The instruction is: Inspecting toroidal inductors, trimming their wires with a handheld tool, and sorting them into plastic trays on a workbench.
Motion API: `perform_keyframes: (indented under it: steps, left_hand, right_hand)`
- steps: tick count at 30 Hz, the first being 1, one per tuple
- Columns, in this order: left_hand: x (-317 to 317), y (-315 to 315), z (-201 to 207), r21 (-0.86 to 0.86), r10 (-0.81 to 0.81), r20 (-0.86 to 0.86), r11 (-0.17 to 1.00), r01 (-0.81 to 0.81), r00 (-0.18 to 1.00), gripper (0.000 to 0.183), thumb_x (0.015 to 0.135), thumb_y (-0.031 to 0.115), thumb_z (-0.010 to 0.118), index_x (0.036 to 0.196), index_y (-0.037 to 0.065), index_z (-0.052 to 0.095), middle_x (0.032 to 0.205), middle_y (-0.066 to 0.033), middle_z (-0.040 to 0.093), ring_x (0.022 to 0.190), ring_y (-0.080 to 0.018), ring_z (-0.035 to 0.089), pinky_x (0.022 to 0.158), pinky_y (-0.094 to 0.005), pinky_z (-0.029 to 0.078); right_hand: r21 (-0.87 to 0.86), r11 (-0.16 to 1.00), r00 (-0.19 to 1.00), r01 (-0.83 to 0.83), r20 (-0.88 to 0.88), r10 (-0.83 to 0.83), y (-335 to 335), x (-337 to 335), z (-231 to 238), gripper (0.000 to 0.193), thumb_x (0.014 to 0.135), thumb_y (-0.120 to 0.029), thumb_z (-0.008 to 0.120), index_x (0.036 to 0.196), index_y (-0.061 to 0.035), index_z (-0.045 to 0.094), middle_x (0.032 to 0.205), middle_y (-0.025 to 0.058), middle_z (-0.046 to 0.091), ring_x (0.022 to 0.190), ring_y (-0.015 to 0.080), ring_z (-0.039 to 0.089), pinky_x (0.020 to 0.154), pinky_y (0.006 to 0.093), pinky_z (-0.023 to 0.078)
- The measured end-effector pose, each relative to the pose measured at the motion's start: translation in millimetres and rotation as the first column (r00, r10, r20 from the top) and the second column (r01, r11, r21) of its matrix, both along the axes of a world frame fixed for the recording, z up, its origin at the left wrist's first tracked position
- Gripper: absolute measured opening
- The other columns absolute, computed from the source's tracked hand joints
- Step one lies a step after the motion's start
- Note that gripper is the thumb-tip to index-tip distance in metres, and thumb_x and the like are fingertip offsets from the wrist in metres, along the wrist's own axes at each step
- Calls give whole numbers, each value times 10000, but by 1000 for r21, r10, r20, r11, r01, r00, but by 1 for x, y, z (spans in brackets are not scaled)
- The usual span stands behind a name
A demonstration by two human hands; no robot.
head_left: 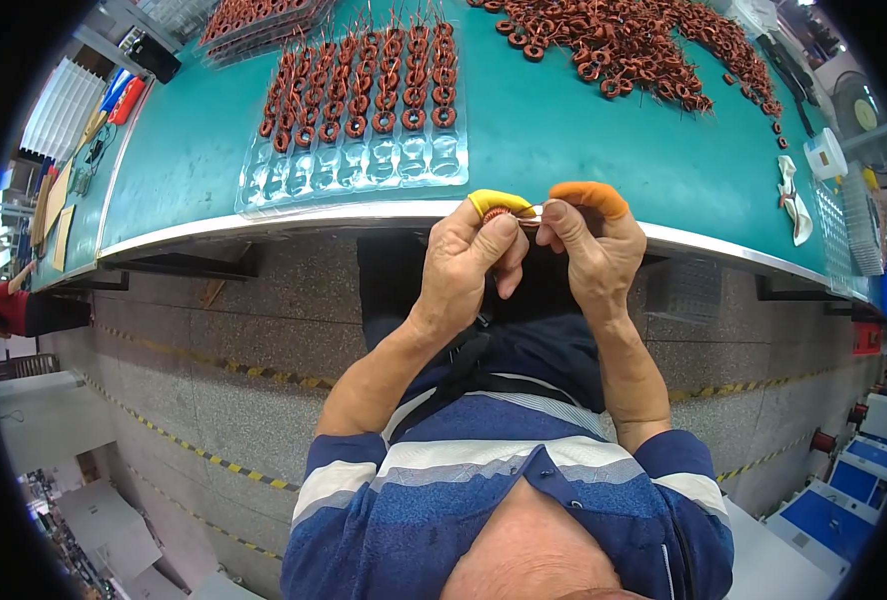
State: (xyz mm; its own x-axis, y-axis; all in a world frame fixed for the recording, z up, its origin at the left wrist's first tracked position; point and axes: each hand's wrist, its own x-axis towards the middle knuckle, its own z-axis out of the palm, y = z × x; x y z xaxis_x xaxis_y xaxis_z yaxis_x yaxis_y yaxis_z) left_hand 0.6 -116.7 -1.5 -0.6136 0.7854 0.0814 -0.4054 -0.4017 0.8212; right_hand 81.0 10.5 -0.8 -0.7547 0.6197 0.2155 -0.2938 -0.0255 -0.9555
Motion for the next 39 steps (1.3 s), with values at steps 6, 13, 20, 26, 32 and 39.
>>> perform_keyframes:
  steps: [6,13,20,26,32,39]
  left_hand:
    - [-7,5,-9,-82,25,64,996,-20,998,248,986,230,504,1112,25,561,712,-47,551,564,-122,552,519,-233,442]
    - [-18,1,5,-312,-33,-668,920,-239,743,287,970,186,529,1166,-21,492,758,-95,607,629,-149,607,569,-256,470]
    - [-49,-18,44,-445,-367,-837,888,-114,406,310,928,203,590,1171,24,522,950,-142,626,868,-272,632,765,-342,488]
    - [-63,-24,59,-455,-455,-891,890,-35,-1,277,854,142,642,1085,30,541,862,-117,575,807,-299,613,678,-370,505]
    - [-55,-31,67,-397,-420,-735,903,-165,-532,202,832,124,624,973,2,544,842,-110,540,751,-264,601,645,-357,499]
    - [-53,-41,21,-249,-325,-888,935,-254,-325,223,823,137,642,953,-13,540,841,-114,540,722,-252,595,604,-340,496]
  right_hand:
    - [54,983,984,175,-55,-172,-2,-10,-4,290,887,-179,681,1073,22,587,827,44,645,643,80,595,547,190,446]
    - [-107,988,978,-110,166,127,-3,3,-8,284,937,-283,608,942,0,633,681,22,609,524,69,552,461,179,399]
    - [-459,828,913,-321,83,400,12,2,1,231,923,-234,624,929,-4,632,691,26,618,511,70,562,446,168,415]
    - [-631,616,805,-471,-22,593,12,3,0,217,912,-179,622,958,33,622,704,51,628,513,86,577,443,163,436]
    - [-613,626,781,-481,25,624,6,1,-7,184,905,-154,618,934,27,631,692,55,631,514,89,581,440,164,454]
    - [-612,678,806,-408,108,582,3,-11,-11,191,904,-173,620,888,16,636,664,37,619,504,75,574,426,158,432]
